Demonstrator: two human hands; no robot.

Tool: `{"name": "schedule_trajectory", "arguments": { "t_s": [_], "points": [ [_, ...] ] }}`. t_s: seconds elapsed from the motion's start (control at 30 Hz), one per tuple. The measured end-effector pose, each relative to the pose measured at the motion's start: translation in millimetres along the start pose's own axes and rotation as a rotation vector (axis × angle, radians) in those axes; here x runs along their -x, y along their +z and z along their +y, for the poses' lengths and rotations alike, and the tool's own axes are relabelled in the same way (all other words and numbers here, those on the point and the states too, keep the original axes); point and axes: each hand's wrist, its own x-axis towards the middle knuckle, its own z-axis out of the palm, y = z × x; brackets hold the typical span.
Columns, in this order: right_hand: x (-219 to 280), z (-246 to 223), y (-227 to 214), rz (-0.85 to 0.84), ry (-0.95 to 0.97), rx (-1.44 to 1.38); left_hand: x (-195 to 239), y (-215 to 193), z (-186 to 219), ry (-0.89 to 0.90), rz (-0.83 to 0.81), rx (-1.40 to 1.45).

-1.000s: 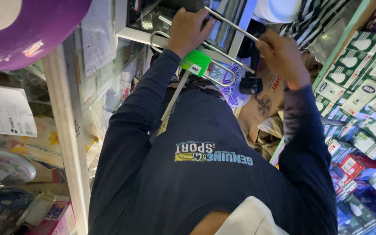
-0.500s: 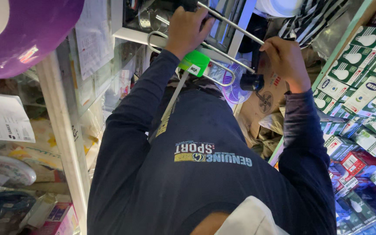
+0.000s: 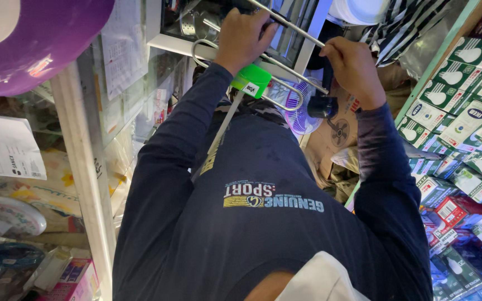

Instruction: The person assembles a television antenna by attaching a green plastic component and metal rods to the main frame by hand.

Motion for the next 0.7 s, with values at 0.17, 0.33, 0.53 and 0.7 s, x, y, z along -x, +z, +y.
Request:
{"name": "schedule_trajectory", "arguments": {
  "t_s": [0.17, 0.33, 0.53, 0.7],
  "points": [
    [-7, 4, 6, 0.017, -0.068, 0.006, 1, 1, -1, 0.022, 0.011, -0.029],
    [-10, 1, 7, -0.006, -0.002, -0.027, 2, 1, -1, 0.006, 0.019, -0.038],
    [-13, 4, 14, 0.042, -0.078, -0.008, 2, 2, 0, 0.006, 0.029, -0.043],
    [-14, 6, 18, 0.035, -0.093, -0.011, 4, 5, -3, 0.017, 0.039, -0.067]
  ]
}}
